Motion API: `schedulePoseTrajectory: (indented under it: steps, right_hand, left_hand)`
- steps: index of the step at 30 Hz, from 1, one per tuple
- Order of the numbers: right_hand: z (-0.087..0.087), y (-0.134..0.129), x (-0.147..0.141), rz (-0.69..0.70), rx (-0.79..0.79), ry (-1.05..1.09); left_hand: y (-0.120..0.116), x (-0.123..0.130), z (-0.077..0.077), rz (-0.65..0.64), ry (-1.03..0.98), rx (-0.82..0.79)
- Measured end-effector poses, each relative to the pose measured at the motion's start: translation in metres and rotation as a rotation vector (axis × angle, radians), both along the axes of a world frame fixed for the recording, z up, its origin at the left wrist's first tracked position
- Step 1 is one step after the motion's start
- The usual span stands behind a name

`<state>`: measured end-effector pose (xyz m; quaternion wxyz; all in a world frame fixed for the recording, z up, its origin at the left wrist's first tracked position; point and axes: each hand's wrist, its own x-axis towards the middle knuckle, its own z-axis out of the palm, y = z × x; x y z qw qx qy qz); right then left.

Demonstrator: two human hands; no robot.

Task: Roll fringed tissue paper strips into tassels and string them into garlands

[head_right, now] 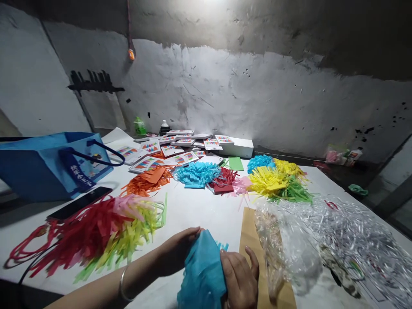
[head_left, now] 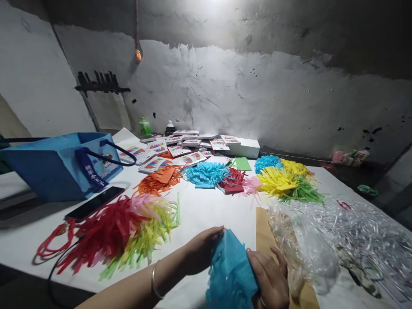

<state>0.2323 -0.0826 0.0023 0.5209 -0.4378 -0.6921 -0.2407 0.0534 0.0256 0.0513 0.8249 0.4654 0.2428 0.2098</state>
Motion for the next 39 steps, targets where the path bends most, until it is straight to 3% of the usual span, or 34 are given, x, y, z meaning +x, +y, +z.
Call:
schedulePoseTrajectory:
  steps: [5, 10, 12, 15, 17, 19, 21, 24, 27, 29, 31, 33, 36, 39]
  right_hand:
    - [-0.001, 0.005, 0.008, -0.025, -0.062, -0.111]
    - [0.011, 0.007, 0.039, -0.104, -0.035, -0.199]
    - [0.029, 0.0, 0.063, -0.202, -0.002, -0.259]
    - [0.067, -0.023, 0.097, -0.462, 0.052, -0.29]
    - [0.088, -0.039, 0.106, -0.617, 0.116, -0.306]
    - [0.093, -0.047, 0.101, -0.629, 0.122, -0.379]
    - [0.074, -0.043, 0.08, -0.518, 0.014, -0.458]
    - [0.013, -0.021, 0.031, -0.349, -0.227, -0.454]
    - [-0.052, -0.001, -0.014, -0.223, -0.264, -0.349]
    - [-0.079, 0.004, -0.031, -0.197, -0.285, -0.318]
    - [-0.091, 0.005, -0.037, -0.189, -0.333, -0.355]
    - [-0.093, 0.002, -0.038, -0.185, -0.379, -0.423]
    - [-0.088, -0.005, -0.041, -0.211, -0.448, -0.458]
    - [-0.085, -0.012, -0.039, -0.192, -0.515, -0.464]
  left_hand:
    - [-0.037, 0.007, -0.015, -0.224, -0.219, -0.37]
    - [-0.061, 0.022, -0.031, -0.282, -0.221, -0.409]
    - [-0.063, 0.031, -0.027, -0.301, -0.228, -0.402]
    - [-0.055, 0.04, -0.009, -0.334, -0.219, -0.336]
    - [-0.042, 0.035, 0.002, -0.324, -0.186, -0.249]
    - [-0.022, 0.019, 0.008, -0.288, -0.127, -0.158]
    - [0.002, -0.009, 0.006, -0.247, -0.029, -0.09]
    - [0.037, -0.063, -0.007, -0.142, 0.267, 0.031]
    - [0.06, -0.115, -0.021, -0.005, 0.632, 0.422]
    - [0.06, -0.134, -0.027, 0.116, 0.768, 0.659]
    - [0.046, -0.136, -0.033, 0.218, 0.787, 0.823]
    - [0.023, -0.121, -0.041, 0.214, 0.72, 1.08]
    - [-0.016, -0.085, -0.063, -0.04, 0.546, 1.556]
    - [-0.038, -0.059, -0.087, -0.121, 0.579, 1.693]
